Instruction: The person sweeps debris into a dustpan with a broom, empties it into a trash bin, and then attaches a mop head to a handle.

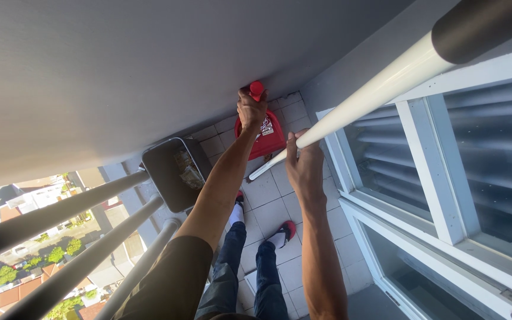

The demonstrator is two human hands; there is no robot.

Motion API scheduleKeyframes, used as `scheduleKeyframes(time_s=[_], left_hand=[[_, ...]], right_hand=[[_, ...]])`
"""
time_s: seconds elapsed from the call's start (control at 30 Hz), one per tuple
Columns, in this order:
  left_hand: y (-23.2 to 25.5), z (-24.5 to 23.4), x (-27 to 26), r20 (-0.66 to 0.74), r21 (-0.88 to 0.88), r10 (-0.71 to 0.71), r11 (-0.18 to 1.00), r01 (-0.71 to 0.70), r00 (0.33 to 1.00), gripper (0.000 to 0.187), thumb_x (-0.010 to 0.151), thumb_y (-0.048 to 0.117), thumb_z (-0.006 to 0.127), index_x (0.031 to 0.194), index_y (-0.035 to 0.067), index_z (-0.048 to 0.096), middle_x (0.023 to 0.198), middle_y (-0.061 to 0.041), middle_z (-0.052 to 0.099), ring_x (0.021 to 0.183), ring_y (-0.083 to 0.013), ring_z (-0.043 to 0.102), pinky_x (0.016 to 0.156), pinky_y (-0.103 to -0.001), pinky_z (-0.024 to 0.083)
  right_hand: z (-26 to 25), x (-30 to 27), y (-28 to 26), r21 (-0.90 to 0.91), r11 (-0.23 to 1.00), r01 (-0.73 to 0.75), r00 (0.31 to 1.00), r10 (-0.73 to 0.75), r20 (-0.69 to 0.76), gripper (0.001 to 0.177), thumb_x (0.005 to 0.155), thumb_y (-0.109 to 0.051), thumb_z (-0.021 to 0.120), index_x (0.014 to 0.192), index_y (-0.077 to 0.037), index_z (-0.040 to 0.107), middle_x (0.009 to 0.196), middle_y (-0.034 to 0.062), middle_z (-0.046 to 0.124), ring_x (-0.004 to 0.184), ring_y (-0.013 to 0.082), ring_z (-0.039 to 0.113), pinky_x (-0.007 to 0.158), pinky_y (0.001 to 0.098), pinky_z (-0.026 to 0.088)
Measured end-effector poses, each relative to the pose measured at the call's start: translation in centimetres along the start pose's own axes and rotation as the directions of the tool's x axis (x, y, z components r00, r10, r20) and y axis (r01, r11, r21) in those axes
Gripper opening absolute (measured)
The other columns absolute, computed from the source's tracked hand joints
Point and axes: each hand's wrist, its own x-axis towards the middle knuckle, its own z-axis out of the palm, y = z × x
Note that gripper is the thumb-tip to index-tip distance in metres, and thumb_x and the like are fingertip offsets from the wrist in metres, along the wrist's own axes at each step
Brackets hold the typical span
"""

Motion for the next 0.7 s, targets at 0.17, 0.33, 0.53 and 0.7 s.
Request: scheduleKeyframes(time_s=[0.17, 0.33, 0.53, 0.7], left_hand=[[0.4, 1.9, 0.1, -0.02, -0.026, -0.108, 0.994, 0.107, 0.994, 0.058, 0.087, 0.036, 0.078, 0.116, -0.003, 0.045, 0.106, -0.027, 0.072, 0.1, -0.0467, 0.071, 0.092, -0.053, 0.057], [-1.5, 2.9, 0.3, -0.027, 0.053, -0.044, 0.998, 0.046, 0.999, 0.042, 0.097, 0.029, 0.064, 0.118, -0.002, 0.045, 0.107, -0.026, 0.069, 0.092, -0.0425, 0.074, 0.079, -0.049, 0.065], [-1.1, -1.1, -1.2, -0.019, 0.049, 0.117, 0.992, -0.116, 0.993, 0.037, 0.09, 0.027, 0.072, 0.11, 0.0, 0.055, 0.102, -0.024, 0.072, 0.087, -0.0412, 0.075, 0.071, -0.048, 0.066], [-2.6, -3.4, -2.2, -0.014, 0.079, 0.116, 0.99, -0.115, 0.993, 0.039, 0.092, 0.028, 0.074, 0.113, 0.0, 0.057, 0.097, -0.024, 0.075, 0.091, -0.0432, 0.074, 0.076, -0.05, 0.062]], right_hand=[[-0.5, -0.2, 0.1, -0.007, 0.999, -0.044, 0.999, 0.044, 0.011, 0.017, 0.107, -0.015, 0.057, 0.105, 0.002, 0.054, 0.076, 0.0129, 0.06, 0.068, 0.0224, 0.066, 0.062, 0.0394, 0.051], [-1.2, -0.6, 0.9, 0.048, 0.999, -0.009, 1.0, 0.009, 0.007, 0.015, 0.107, -0.013, 0.056, 0.105, 0.001, 0.052, 0.079, 0.01, 0.058, 0.07, 0.0183, 0.067, 0.06, 0.034, 0.052], [-2.6, -1.0, -0.4, 0.039, 0.996, -0.084, 0.995, 0.082, 0.06, 0.01, 0.106, -0.011, 0.055, 0.104, -0.001, 0.053, 0.08, 0.009, 0.058, 0.069, 0.0185, 0.067, 0.058, 0.0347, 0.052], [-3.5, -1.4, -1.8, 0.113, 0.984, -0.135, 0.987, 0.123, 0.106, 0.011, 0.105, -0.01, 0.056, 0.109, -0.001, 0.05, 0.089, 0.0121, 0.065, 0.085, 0.0208, 0.073, 0.062, 0.0338, 0.058]])
